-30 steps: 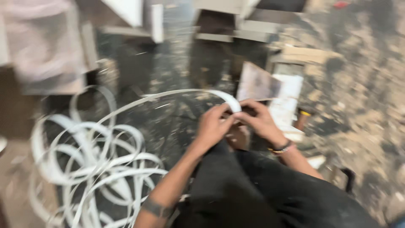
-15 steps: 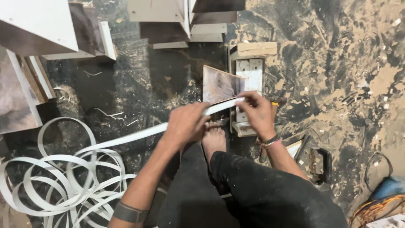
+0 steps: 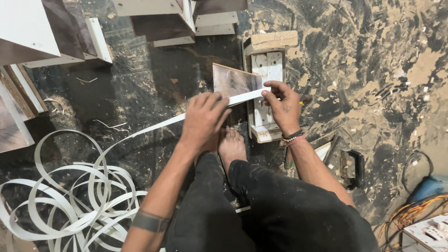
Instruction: The person kneels on the workshop floor and applies white edge banding tape to the edges of small triangular wood panels. They press the tape with a hand-held iron, fold it over the panel edge, and trim off the excess strip, repeating the process on additional panels.
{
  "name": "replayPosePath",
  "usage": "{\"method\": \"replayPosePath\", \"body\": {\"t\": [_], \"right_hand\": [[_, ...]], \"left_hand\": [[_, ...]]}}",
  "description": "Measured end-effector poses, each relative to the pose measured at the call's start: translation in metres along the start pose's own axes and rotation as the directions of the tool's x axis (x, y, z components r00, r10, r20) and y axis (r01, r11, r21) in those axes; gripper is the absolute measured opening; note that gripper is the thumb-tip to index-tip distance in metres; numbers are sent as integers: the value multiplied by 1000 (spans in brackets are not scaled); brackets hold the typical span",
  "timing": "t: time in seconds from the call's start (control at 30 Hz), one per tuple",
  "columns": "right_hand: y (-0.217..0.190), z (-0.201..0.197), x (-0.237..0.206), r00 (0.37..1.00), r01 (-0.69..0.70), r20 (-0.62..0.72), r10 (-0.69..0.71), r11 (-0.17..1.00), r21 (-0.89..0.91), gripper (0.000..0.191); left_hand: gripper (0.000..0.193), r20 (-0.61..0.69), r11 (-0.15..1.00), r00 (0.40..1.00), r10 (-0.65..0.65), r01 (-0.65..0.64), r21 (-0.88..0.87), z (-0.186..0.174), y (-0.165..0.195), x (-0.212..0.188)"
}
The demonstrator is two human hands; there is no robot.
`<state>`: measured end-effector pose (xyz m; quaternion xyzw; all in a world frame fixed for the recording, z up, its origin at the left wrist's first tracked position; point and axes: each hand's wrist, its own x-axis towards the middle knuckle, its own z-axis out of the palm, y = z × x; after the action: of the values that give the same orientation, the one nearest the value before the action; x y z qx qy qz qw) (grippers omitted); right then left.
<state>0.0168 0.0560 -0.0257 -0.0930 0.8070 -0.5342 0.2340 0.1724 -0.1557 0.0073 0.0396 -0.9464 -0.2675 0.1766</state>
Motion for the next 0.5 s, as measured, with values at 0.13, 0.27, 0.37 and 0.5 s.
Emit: {"method": "replayPosePath", "body": {"t": [0.13, 0.27, 0.37, 0.5], "right_hand": [[-6, -1, -1, 999, 38, 5, -38, 998, -45, 24], [-9, 0, 0, 1000, -18, 0, 18, 998, -55, 26], [-6, -3, -2, 999, 47, -4, -47, 996, -79, 30], [3, -35, -17, 991, 71, -96, -90, 979, -192, 32]], "left_hand": [[27, 70, 999, 997, 30, -32, 18, 19, 7, 10], [21, 60, 1000, 998, -17, 18, -12, 23, 10, 13], [18, 48, 998, 997, -56, 58, -39, 21, 12, 14], [15, 41, 994, 995, -86, 89, -67, 20, 14, 17]]}}
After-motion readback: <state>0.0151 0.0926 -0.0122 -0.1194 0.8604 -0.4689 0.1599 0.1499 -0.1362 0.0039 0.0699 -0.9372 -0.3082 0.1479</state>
